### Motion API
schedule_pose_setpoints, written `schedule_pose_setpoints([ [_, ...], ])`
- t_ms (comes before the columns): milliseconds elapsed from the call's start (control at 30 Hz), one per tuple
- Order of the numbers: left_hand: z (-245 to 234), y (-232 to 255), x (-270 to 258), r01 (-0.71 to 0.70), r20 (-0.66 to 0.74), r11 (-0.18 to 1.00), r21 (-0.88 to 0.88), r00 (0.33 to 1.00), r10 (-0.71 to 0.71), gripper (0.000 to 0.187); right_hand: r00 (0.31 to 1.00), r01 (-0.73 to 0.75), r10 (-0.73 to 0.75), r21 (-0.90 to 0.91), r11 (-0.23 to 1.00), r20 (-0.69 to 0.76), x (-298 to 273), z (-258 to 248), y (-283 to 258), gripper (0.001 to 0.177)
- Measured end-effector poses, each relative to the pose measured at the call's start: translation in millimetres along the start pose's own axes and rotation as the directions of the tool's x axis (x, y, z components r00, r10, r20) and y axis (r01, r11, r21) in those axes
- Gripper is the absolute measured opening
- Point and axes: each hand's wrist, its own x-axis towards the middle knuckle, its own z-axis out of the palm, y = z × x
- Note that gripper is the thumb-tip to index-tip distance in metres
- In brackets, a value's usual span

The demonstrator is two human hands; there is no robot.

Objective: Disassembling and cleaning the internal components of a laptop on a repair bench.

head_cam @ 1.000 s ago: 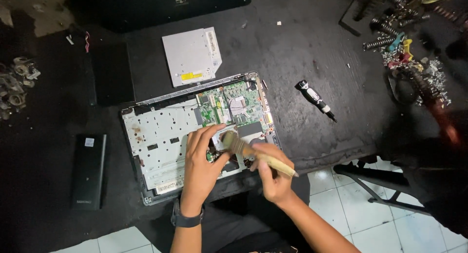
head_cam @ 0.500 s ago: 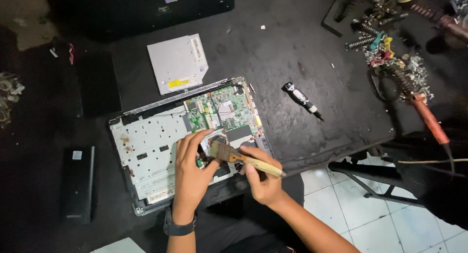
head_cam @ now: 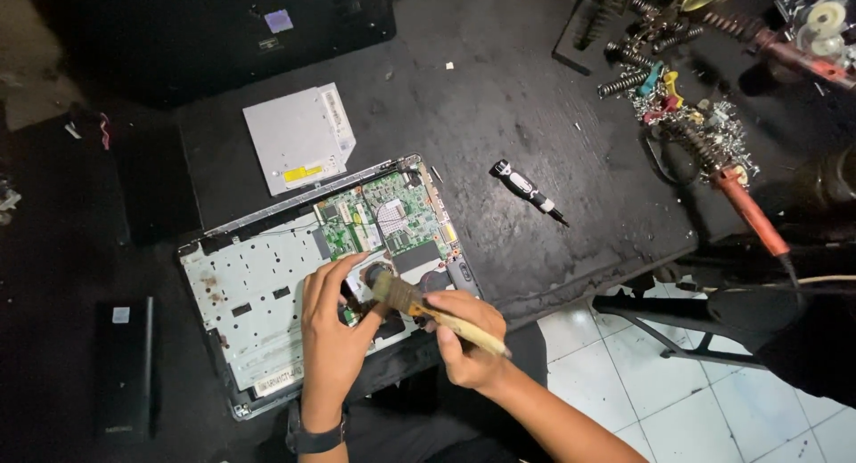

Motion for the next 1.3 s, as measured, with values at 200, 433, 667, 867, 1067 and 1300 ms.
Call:
schedule_pose_setpoints([
  [200,1.0,-2.0,0.1,0.009,0.001,0.999,0.036,1.000,-0.009,0.058,0.990,0.111,-0.093,0.185,0.976,-0.102,-9.1,-20.3,1.2,0.027],
  [433,1.4,-2.0,1.2,-0.017,-0.006,0.999,0.032,1.000,0.018,0.055,0.989,0.067,-0.066,0.007,0.998,-0.129,-3.1,-90.7,26.5,0.027],
  [667,-0.1,-2.0,-5.1,-0.041,-0.130,0.993,-0.112,0.991,0.027,0.066,0.979,-0.117,0.057,-0.310,0.944,-0.197,-17.2,-111.6,11.0,0.024],
  [867,-8.1,27.3,-8.0,0.092,-0.204,0.979,-0.180,0.970,-0.128,0.065,0.981,0.135,-0.177,-0.377,0.916,-0.080,-132.1,-122.2,38.8,0.028],
  [1067,-10.4,49.4,-14.5,-0.023,-0.170,0.985,-0.173,0.985,-0.007,0.063,0.999,0.031,-0.032,-0.337,0.941,0.001,-193.3,-128.6,33.0,0.022],
  [1300,-5.0,59.9,-48.6,0.038,-0.021,0.936,-0.351,0.999,-0.049,0.067,0.994,-0.071,0.011,-0.538,0.840,-0.113,-108.9,-147.1,8.5,0.023],
])
